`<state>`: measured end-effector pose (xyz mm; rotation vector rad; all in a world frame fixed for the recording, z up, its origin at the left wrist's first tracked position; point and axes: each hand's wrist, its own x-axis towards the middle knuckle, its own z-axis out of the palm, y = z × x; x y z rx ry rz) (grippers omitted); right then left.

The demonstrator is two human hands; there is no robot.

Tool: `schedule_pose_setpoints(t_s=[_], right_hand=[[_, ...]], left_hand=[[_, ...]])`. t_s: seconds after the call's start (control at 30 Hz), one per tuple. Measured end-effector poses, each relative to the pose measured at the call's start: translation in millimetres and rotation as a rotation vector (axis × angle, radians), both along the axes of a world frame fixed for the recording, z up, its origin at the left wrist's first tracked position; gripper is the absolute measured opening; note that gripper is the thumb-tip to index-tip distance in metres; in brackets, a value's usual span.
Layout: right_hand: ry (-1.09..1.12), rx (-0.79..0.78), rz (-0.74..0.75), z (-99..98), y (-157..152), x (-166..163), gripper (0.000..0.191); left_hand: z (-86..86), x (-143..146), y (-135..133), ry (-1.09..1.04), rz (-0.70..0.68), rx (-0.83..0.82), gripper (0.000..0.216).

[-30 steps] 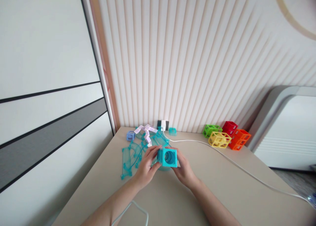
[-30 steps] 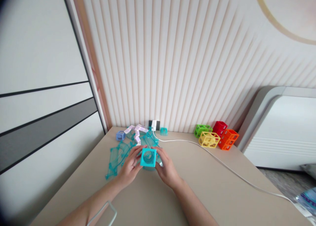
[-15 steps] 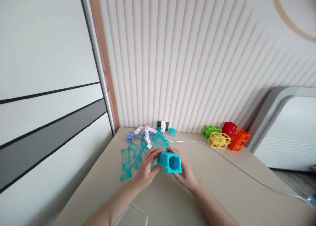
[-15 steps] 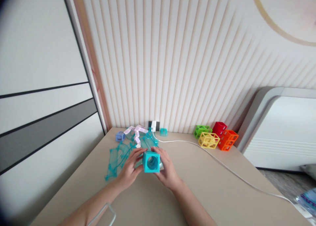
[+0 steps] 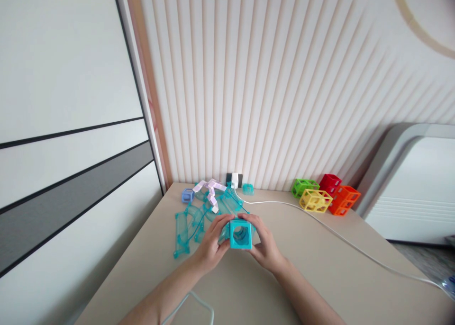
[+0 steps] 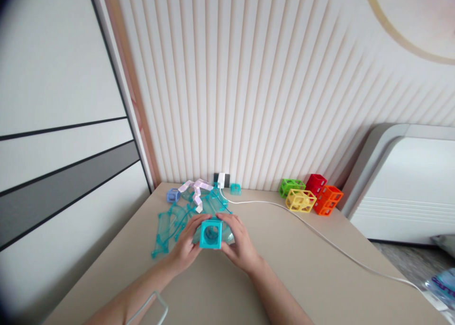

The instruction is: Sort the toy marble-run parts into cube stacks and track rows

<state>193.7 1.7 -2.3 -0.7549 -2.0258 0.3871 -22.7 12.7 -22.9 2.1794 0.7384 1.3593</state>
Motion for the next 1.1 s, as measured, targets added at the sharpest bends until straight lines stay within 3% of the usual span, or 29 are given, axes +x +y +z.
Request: schedule_pose_setpoints(t_s=[0.37, 1.1], right_hand=[[-0.013, 0.062, 0.026, 1.2, -1.3, -1.3, 0.049], [-0.016, 0.016, 0.039, 5.1, -4.9, -3.3, 0.052]], left_hand=[[-0.5, -3.5, -0.1, -0.005, -0.068, 0.055, 0.052], [6.3, 1.0, -5.3, -0.060, -0.064, 0.012, 0.046]])
